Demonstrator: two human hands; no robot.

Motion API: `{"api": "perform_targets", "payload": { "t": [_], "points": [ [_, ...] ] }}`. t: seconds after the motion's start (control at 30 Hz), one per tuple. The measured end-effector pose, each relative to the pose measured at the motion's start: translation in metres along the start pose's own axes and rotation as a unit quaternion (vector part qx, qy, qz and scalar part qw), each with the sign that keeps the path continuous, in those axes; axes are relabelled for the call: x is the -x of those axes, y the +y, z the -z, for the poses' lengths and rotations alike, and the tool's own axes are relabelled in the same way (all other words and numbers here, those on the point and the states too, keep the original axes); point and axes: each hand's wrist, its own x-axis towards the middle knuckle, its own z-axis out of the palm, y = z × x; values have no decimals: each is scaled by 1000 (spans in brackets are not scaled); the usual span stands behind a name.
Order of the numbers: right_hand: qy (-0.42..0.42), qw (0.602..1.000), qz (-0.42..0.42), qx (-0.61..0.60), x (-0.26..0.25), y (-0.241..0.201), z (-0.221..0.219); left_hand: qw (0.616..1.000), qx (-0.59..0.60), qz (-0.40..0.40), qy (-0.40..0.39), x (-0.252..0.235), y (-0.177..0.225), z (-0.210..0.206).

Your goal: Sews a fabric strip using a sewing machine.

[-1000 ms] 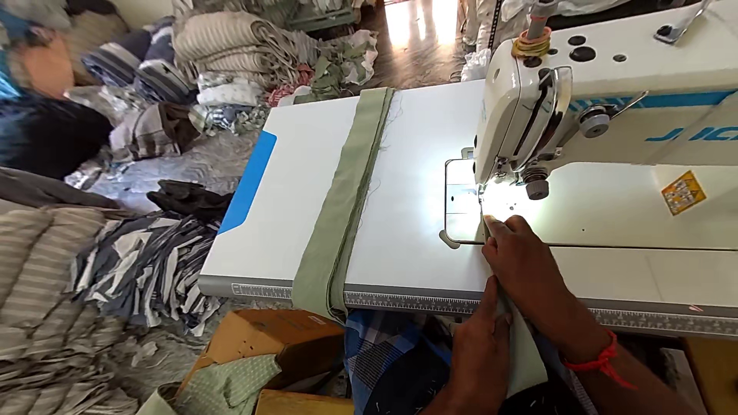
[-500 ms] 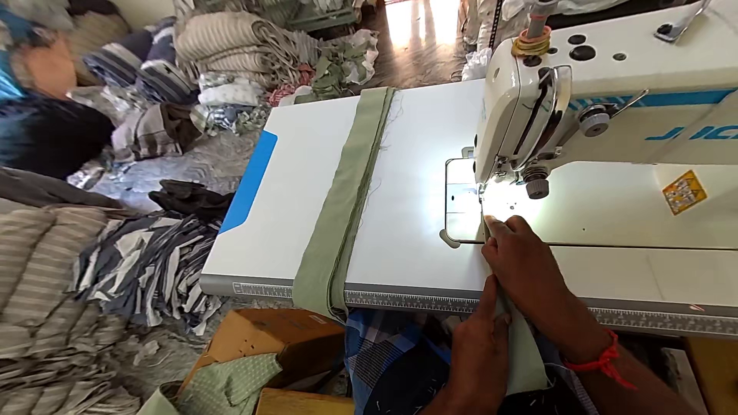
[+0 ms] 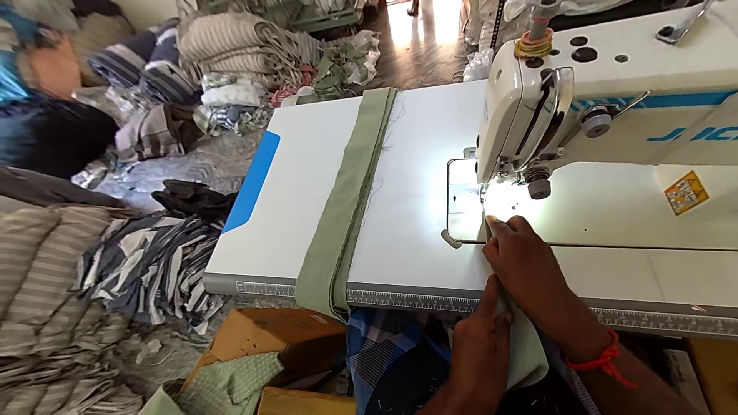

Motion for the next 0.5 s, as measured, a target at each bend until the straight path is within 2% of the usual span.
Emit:
{"api": "perform_targets", "payload": {
  "t": [0.5],
  "points": [
    [2, 1000, 5, 7, 1, 0, 0, 1000, 15, 9, 12, 1, 1, -2]
  ]
}}
